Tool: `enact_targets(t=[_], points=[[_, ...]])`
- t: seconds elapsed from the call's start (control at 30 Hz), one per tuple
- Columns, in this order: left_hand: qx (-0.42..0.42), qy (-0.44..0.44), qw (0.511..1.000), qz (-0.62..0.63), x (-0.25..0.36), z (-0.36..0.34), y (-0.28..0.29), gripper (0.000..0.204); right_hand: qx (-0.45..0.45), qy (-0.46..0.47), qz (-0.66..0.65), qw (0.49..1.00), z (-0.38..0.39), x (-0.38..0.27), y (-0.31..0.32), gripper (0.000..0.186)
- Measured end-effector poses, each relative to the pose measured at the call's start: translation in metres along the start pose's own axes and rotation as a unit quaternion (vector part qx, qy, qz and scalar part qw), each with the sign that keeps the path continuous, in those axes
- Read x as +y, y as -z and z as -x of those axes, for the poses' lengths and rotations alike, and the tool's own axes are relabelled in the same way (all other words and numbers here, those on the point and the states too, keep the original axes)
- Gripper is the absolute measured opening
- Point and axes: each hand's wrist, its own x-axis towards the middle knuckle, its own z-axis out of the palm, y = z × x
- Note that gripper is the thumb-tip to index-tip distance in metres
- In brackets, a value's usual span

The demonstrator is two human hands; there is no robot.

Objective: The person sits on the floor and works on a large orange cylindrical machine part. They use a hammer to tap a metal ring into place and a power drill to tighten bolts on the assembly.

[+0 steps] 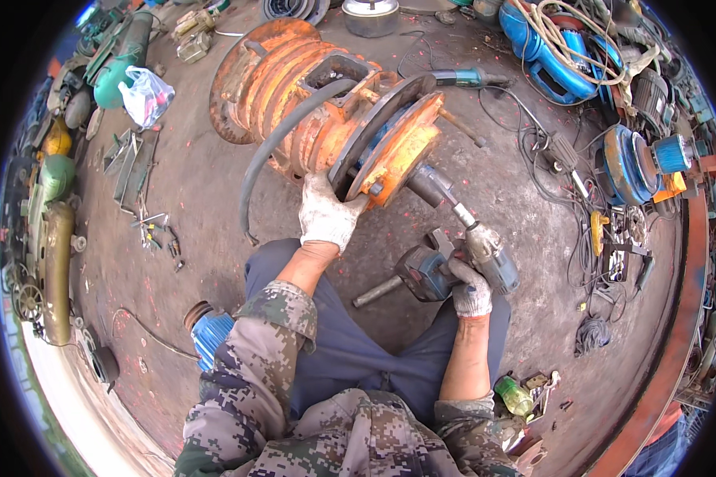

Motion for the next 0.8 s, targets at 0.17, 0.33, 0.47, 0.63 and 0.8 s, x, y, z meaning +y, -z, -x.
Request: enact_targets(t=[0.17,0.33,0.47,0.63,0.8], points=[[0.0,0.001,0.995,-0.097,-0.008,0.005,0.006,0.088,0.046,-0.066,-0.105,0.991,-0.032,-0.085,0.024,0.037],[0.104,-0.344,0.929,-0.086,0.036,0.003,0.027,0.081,0.141,-0.069,-0.114,0.981,-0.106,-0.111,0.141,0.028],[-0.08,-0.365,0.915,-0.151,0.142,-0.075,0.002,0.071,0.23,-0.094,-0.07,0.966,-0.121,-0.094,0.3,0.011],[-0.306,-0.238,0.858,-0.336,0.182,-0.18,-0.038,0.076,0.218,-0.121,-0.102,0.963,-0.09,-0.021,0.378,0.008],[-0.391,-0.163,0.845,-0.325,0.178,-0.204,-0.069,0.082,0.4,-0.13,0.144,0.896,-0.042,-0.002,0.373,0.03]])
